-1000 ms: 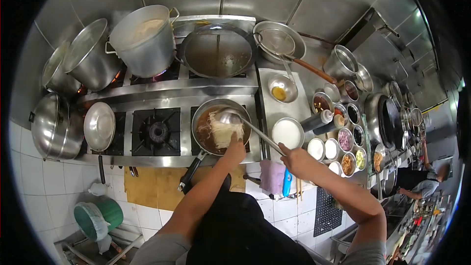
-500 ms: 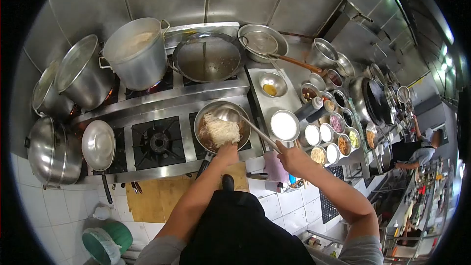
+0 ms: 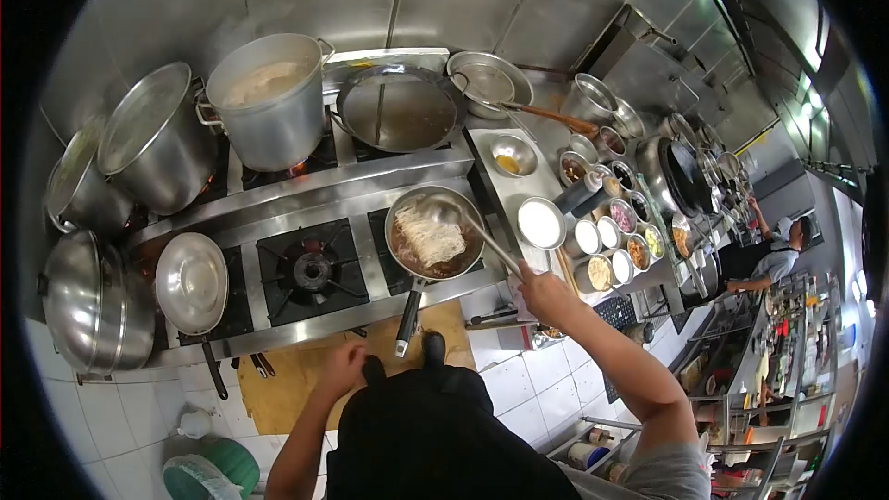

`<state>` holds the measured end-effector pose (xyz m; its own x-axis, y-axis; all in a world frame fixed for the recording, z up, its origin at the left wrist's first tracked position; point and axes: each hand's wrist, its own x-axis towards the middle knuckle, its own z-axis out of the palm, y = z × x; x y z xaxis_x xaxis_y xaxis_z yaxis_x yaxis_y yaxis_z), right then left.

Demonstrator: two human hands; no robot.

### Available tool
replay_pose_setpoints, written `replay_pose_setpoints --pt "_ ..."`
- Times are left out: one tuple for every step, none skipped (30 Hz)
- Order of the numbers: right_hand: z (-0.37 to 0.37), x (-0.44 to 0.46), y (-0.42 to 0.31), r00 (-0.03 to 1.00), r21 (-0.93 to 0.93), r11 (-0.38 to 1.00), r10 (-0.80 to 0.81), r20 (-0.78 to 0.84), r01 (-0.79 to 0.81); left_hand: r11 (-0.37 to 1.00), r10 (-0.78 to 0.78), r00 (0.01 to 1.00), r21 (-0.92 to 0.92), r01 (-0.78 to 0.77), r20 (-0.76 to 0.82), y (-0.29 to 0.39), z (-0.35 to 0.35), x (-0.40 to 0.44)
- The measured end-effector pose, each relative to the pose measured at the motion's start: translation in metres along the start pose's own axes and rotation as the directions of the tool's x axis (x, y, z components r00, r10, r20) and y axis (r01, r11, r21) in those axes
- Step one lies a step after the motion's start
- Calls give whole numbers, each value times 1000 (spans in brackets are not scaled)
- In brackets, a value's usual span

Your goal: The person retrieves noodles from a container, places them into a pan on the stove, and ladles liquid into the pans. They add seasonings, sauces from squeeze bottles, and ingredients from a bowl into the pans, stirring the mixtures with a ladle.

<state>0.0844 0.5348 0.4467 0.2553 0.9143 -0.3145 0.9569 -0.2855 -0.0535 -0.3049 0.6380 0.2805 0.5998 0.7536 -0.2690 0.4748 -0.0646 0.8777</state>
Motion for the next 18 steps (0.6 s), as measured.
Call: replay_pose_setpoints --pt "-1 -8 -6 998 35 999 32 -49 -30 1000 -21 997 5 21 -69 -25 -7 -12" --pt "5 -12 -8 998 33 999 34 -45 -33 999 -43 989 8 44 -140 -50 -12 -23" --pt "15 -11 -9 996 61 996 67 -56 -63 999 -43 989 5 44 -144 -72 -19 -33" --pt "28 -8 -10 993 89 992 95 -70 -88 986 -100 989 124 113 -108 -94 -26 -41" --pt "49 -5 -7 994 86 993 83 -76 -77 954 -163 983 243 178 -82 -117 -31 -50" --pt "76 -1 -2 993 92 994 69 -97 -61 946 -189 979 254 202 -73 -146 -31 -62" --pt "91 0 -1 992 96 994 54 -118 -43 938 -216 974 265 226 -66 -176 -26 -74" --pt "89 -3 -5 989 137 990 59 -136 -40 915 -328 945 255 313 17 -200 -21 -83" --pt "86 -5 -5 988 131 991 41 -147 -21 884 -431 897 250 396 100 -227 -13 -93" --pt "81 -9 -3 981 217 976 34 -190 8 906 -414 906 132 401 89 -285 5 -116" --pt "79 -15 -2 973 304 952 38 -230 35 917 -399 914 19 398 81 -322 17 -132" --pt "77 -22 -4 955 359 932 60 -292 51 853 -520 848 7 522 107 -318 20 -152" --pt "80 -26 -2 953 364 929 56 -297 59 750 -653 744 -16 661 139 -302 22 -167" --pt "84 -32 1 942 447 891 78 -327 82 647 -747 644 -43 762 166 -286 23 -180" --pt "89 -37 5 930 523 845 99 -353 108 574 -796 576 -71 816 185 -278 25 -191" --pt "97 -41 6 912 462 878 81 -403 126 525 -823 534 -98 845 194 -271 26 -200" --pt "104 -45 11 914 459 875 54 -402 150 490 -840 505 -125 863 198 -267 29 -208" --pt "113 -49 18 953 636 771 164 -254 37 466 -851 489 -152 871 192 -265 30 -213"
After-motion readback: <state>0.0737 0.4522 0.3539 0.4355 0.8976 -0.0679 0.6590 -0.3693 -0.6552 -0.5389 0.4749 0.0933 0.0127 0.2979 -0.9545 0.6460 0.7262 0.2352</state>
